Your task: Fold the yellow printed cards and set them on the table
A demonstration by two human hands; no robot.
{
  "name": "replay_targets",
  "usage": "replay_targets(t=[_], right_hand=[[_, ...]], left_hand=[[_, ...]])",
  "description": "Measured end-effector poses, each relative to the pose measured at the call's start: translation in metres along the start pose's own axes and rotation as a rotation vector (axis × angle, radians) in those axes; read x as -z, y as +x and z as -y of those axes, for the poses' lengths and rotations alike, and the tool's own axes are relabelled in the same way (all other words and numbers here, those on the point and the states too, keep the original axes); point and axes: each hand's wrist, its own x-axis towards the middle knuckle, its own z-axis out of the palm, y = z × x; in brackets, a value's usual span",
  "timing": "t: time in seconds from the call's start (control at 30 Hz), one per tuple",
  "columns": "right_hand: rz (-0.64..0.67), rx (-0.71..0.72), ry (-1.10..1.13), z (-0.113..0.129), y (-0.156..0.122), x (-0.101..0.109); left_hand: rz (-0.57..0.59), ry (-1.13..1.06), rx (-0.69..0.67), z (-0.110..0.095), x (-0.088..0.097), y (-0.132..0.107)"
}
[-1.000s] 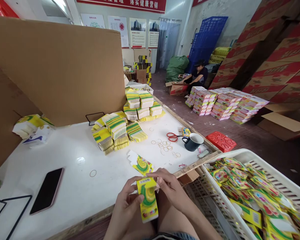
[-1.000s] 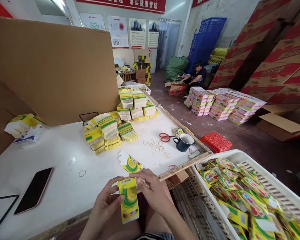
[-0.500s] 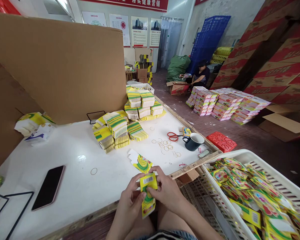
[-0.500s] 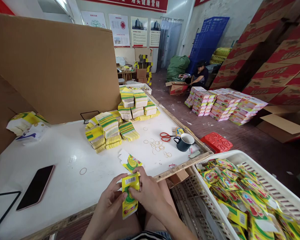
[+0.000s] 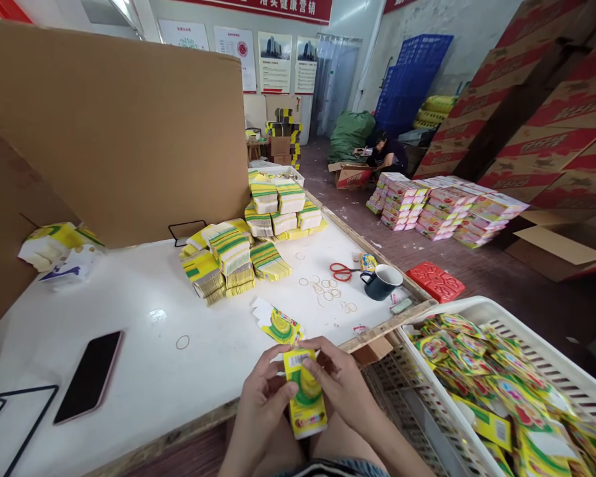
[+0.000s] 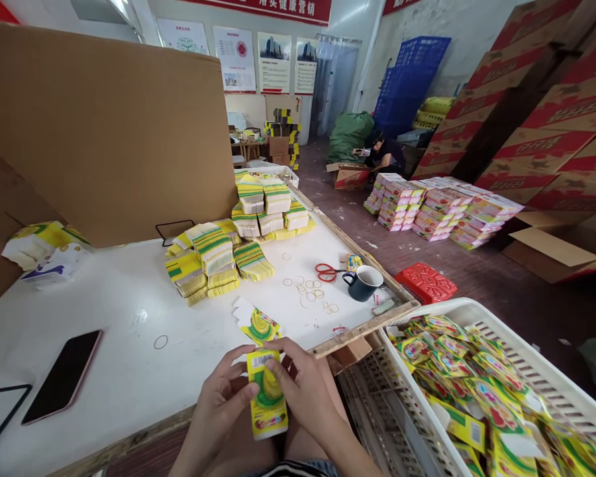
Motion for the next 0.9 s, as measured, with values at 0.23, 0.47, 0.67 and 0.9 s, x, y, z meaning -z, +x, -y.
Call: replay_targets(t=[0.23,0.47,0.67,0.9], right_hand=[[-0.810,-0.120,-0.916,-0.011,-0.021,0.121],[-0.371,-0.187,-0.688,-0.054,0.032,0.030],[-0.223,-0.260,-0.585,-0.086,0.085,-0.073],[-0.285,-0.331,-0.402,-0.095,0.089,-0.070]], left_hand=[[-0.158,0.306,-0.033,0.026,0.012,0.016],[-0.176,0.360,-0.015,0.048,0.021,0.019],[-0.277,0.403,0.003,0.049,0.039,0.005],[-0.361,0.342,0.027,0.056,0.049,0.005]])
